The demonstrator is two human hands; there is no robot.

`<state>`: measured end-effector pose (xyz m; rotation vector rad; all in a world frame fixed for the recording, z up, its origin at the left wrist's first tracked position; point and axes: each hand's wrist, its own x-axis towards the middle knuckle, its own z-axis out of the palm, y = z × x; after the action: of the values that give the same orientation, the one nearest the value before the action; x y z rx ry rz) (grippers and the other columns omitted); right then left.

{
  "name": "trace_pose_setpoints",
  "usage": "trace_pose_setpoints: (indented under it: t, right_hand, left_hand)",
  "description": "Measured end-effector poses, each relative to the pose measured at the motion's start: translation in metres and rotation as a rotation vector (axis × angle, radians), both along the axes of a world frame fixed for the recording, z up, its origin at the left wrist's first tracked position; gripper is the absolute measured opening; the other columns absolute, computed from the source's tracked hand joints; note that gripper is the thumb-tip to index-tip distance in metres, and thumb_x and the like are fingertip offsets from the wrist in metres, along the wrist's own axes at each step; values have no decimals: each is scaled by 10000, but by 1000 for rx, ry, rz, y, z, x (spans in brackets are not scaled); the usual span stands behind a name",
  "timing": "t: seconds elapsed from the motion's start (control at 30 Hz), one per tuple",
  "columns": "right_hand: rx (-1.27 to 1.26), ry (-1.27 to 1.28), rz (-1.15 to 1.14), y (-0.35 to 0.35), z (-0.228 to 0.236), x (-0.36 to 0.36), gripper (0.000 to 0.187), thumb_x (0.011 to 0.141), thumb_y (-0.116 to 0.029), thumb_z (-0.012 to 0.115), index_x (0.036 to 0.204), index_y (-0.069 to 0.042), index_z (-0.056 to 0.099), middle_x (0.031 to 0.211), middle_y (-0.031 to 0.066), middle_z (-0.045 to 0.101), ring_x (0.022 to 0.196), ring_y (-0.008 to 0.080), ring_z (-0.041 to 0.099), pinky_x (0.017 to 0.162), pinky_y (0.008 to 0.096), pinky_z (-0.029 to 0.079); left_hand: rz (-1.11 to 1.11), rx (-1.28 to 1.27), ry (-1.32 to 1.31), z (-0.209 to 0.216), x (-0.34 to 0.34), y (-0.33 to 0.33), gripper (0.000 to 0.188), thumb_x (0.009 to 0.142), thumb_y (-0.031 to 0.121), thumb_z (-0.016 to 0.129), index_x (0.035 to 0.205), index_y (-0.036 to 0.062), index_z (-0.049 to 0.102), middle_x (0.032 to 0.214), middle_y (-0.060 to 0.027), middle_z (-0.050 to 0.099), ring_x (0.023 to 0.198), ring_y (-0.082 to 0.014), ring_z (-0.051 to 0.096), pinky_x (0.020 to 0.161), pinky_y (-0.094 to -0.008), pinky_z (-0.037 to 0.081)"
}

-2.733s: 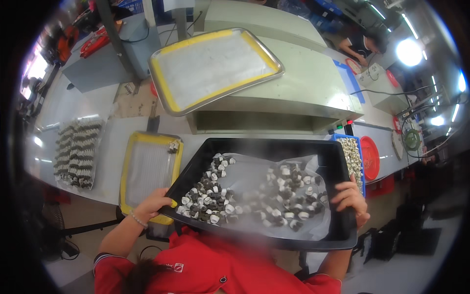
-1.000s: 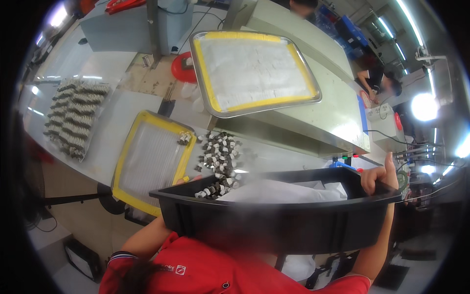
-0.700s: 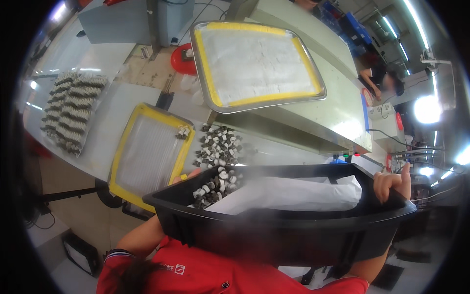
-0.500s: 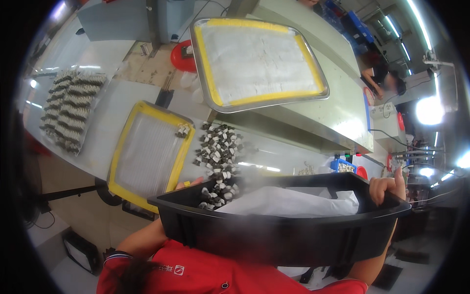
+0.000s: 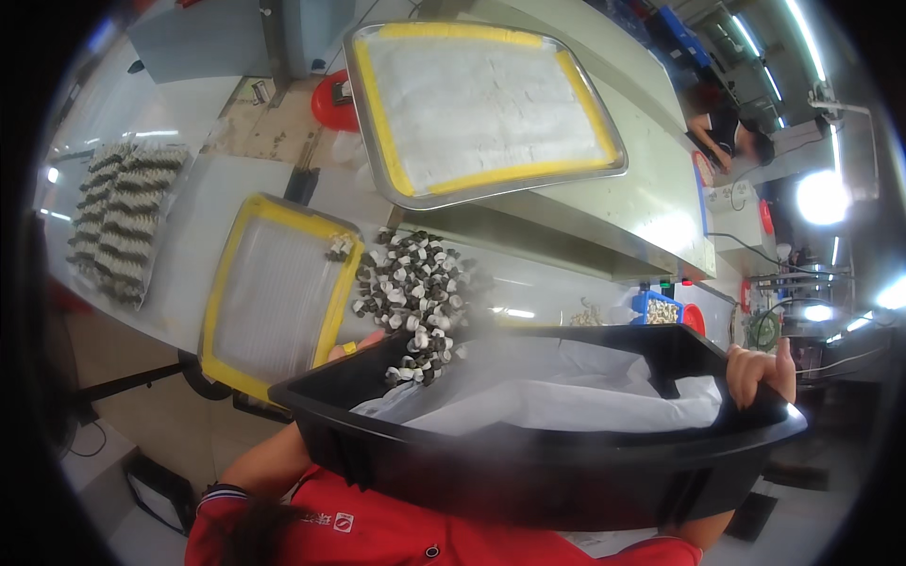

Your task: The person assembles small cylindrical components by hand, applying adhesive from a squeeze bottle to one part and attaching another. They place the assembled units into a yellow-framed tray and periodically transfer loose parts from a blue bin to the workspace. The person also moves a black tray of parts and adjusts the yellow-framed tray during the process.

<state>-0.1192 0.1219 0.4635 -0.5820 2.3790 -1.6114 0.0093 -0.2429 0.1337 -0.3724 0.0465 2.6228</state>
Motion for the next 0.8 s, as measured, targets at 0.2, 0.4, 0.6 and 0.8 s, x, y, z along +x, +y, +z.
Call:
trace_pose_setpoints:
  t: [0.2, 0.4, 0.6, 0.8]
  right_hand:
    - [39, -29, -55, 9, 11, 13, 649, 993, -276, 121, 411, -120, 361, 417, 41, 413, 437, 194, 376, 758, 325, 330]
    - [80, -9, -24, 3, 6, 26, 642, 988, -277, 129, 412, -125, 371, 425, 41, 423, 457, 189, 399, 792, 330, 331]
    - [65, -6, -92, 14, 13, 49, 625, 971, -272, 154, 417, -112, 395, 432, 55, 439, 478, 199, 422, 816, 332, 339]
    - [70, 53, -125, -9, 10, 66, 610, 970, -275, 175, 419, -111, 376, 432, 53, 431, 477, 192, 407, 823, 329, 347]
  left_hand:
    - [7, 27, -18, -5, 5, 9, 596, 926, 395, 364, 1379, 9, 342, 1356, -232, 427, 1229, -350, 462, 1063, -460, 354]
    - [24, 45, -32, -9, 9, 14, 584, 928, 386, 360, 1378, 14, 344, 1360, -235, 420, 1238, -357, 451, 1069, -463, 349]
    - [73, -16, -52, -18, 17, 12, 573, 930, 377, 355, 1377, 18, 345, 1364, -239, 413, 1247, -363, 440, 1075, -466, 344]
    - [30, 530, -174, -36, 30, 3, 571, 929, 391, 368, 1383, 45, 341, 1369, -239, 407, 1258, -364, 428, 1078, -472, 342]
